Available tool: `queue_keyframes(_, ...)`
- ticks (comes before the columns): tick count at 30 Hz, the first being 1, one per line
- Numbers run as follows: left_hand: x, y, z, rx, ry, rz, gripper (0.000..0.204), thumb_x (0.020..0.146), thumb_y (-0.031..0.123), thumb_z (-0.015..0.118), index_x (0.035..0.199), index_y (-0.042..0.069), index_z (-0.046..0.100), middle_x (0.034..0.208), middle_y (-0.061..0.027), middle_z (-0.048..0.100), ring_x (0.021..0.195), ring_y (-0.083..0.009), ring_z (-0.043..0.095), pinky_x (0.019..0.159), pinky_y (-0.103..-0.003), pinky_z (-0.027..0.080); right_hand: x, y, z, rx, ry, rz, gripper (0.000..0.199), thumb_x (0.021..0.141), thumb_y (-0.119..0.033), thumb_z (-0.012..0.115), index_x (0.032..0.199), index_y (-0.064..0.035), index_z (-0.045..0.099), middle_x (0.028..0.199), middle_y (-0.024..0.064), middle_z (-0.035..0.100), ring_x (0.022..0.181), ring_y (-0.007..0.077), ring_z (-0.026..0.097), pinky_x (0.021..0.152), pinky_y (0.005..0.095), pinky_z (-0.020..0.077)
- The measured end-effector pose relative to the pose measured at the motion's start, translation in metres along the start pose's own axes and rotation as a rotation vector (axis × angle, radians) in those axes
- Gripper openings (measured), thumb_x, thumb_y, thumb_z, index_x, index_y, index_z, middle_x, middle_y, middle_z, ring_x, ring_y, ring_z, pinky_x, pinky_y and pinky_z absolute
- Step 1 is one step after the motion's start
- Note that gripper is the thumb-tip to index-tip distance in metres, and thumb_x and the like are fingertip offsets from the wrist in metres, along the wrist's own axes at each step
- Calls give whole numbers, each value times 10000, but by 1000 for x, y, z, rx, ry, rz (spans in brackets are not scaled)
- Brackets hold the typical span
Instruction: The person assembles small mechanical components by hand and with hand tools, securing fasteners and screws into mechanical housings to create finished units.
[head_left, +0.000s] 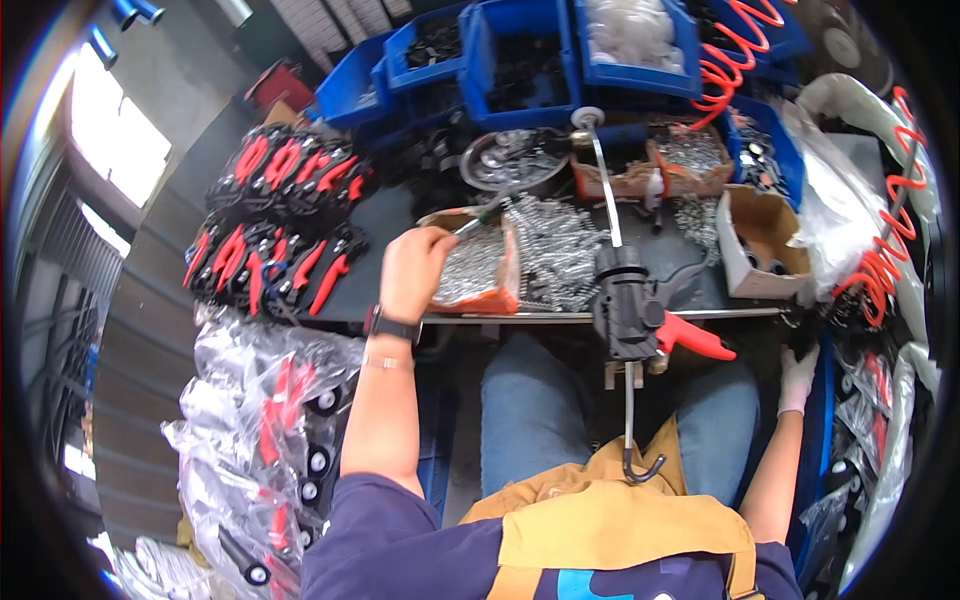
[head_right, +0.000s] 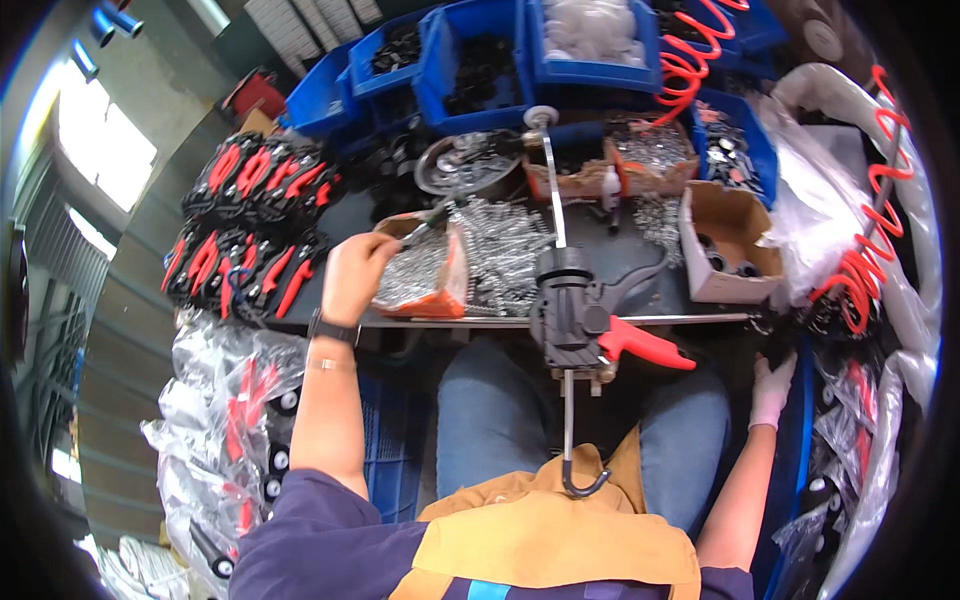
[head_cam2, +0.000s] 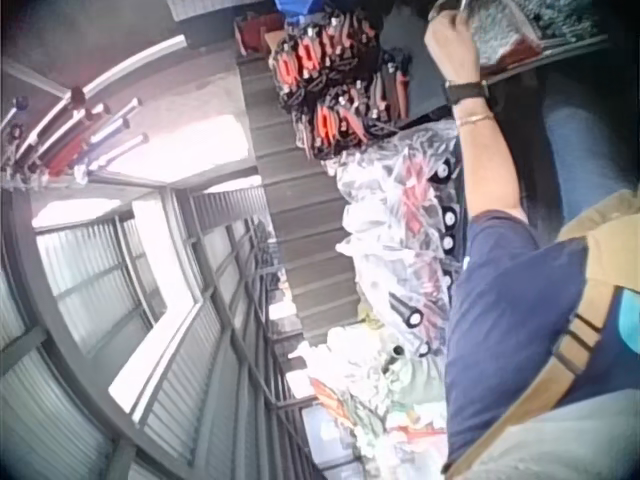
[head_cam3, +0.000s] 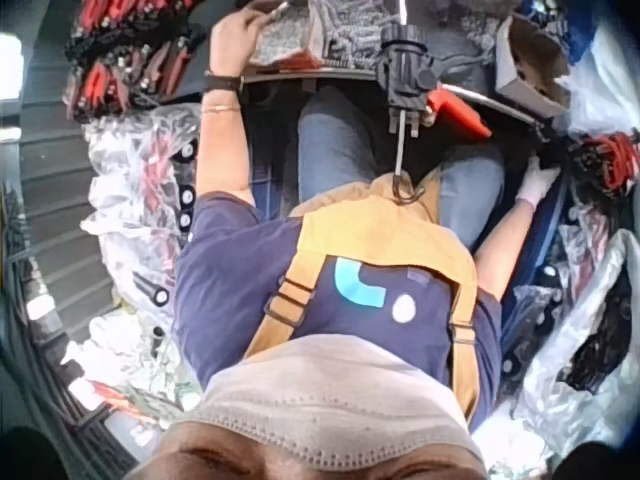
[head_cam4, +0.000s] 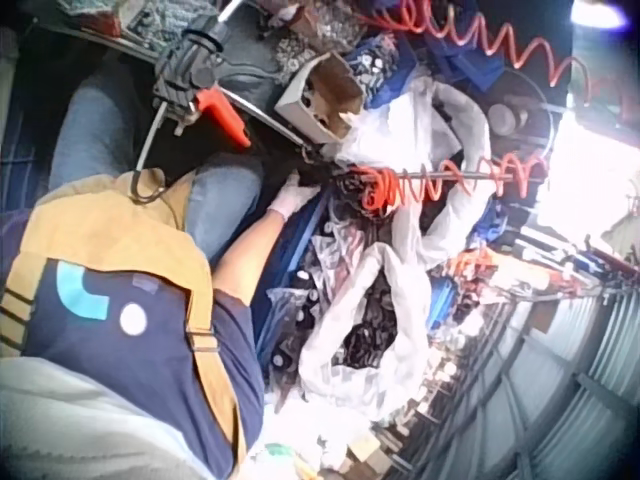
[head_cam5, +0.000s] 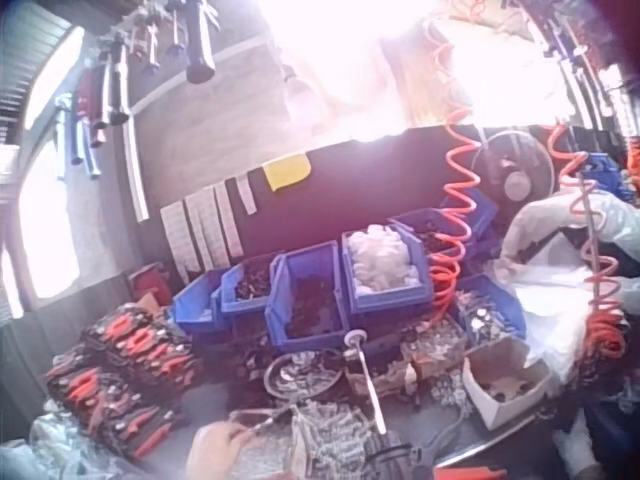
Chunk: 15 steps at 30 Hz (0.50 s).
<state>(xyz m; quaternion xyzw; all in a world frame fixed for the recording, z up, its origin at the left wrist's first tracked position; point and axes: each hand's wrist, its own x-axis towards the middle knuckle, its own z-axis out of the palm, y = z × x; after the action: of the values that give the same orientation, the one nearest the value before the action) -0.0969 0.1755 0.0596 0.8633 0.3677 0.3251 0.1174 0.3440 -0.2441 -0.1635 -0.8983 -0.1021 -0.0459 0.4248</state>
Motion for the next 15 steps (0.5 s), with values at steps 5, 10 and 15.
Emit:
queue_keyframes(5, 6, -15, 22, -68, -538, 82, 240, 787, 211, 667, 947, 41, 723, 928, -164, 701, 911, -321, 654, 831, -382, 497, 26, 28, 26, -203, 104, 29, 781, 900, -365, 611, 1451, 43, 235, 1384, 303, 432, 1272, 435, 434, 1047, 447, 362)
queue_keyframes(10, 11, -19, -7, 126, -803, 106, 197, 761, 154, 679, 910, 29, 712, 893, -142, 699, 842, -291, 665, 780, -362, 511, -28, 91, -5, 244, 110, -107, 735, 857, -115, 676, 1433, 6, 237, 1444, 223, 367, 1359, 300, 346, 1122, 390, 281)
queue_keyframes(15, 13, -22, -1, 2, -342, 94, 150, 791, 132, 676, 887, 17, 690, 810, -129, 670, 735, -230, 648, 693, -339, 504, -95, 18, -61, 304, 213, -175, 517, 883, -36, 588, 1353, -10, 374, 1299, 136, 480, 1197, 252, 467, 1043, 344, 345)
